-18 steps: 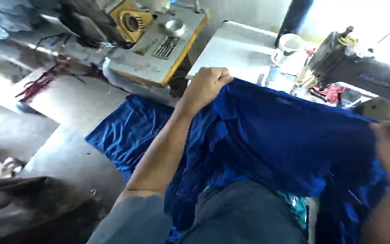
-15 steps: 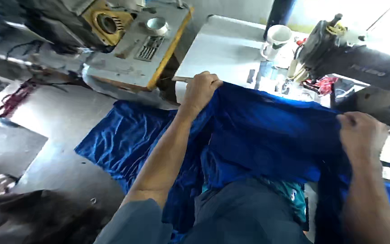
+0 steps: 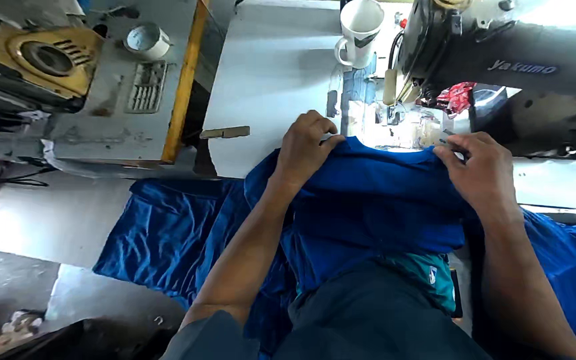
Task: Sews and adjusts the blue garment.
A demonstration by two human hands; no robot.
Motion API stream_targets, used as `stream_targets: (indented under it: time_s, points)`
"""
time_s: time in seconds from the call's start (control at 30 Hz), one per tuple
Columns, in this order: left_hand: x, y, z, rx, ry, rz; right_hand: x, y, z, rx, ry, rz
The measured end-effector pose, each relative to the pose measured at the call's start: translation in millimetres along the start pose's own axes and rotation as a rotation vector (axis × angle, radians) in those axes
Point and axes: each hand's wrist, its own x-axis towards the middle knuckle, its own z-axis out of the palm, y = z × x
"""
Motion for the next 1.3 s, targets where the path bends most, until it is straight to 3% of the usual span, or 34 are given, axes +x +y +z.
stream_targets:
  time_s: [0.2,0.3,0.4,0.53,0.63,0.73,0.87,0.97,1.1,1.3]
  points:
    - [-13,8,10,-0.204,0.263,-0.024,-9,17,33,0.003,0.107,-0.084]
    - [-22,12,12,-0.190,0.138,0.046,-10,20,37,0.020,0.139,-0.108]
    - [-23,14,24,-0.073,0.007,0.005,-10,23,35,0.059,0.165,-0.045]
    - [-23,13,26,-0.101,-0.007,-0.085,-19,21,28,0.133,0.370,0.106]
    - [-23,8,25,-0.196,0.002,-0.092,-24,16,19,0.108,0.487,0.067]
    - [-24,8,23,-0.254,-0.002,-0.114,-34,7,15,0.125,0.350,0.000]
    - [-24,8,26,-0.293,0.024,-0.113,-41,3,22,0.110,0.307,-0.009]
    - [-25,6,25,-0.334,0.029,-0.094,-40,3,26,0.019,0.148,0.016]
    - [-32,20,10,-0.435,0.020,-0.118,-39,11,15,0.146,0.053,0.055]
    - [-50,51,-13,-0.560,0.042,-0.180,-51,17,0,0.219,0.070,0.041]
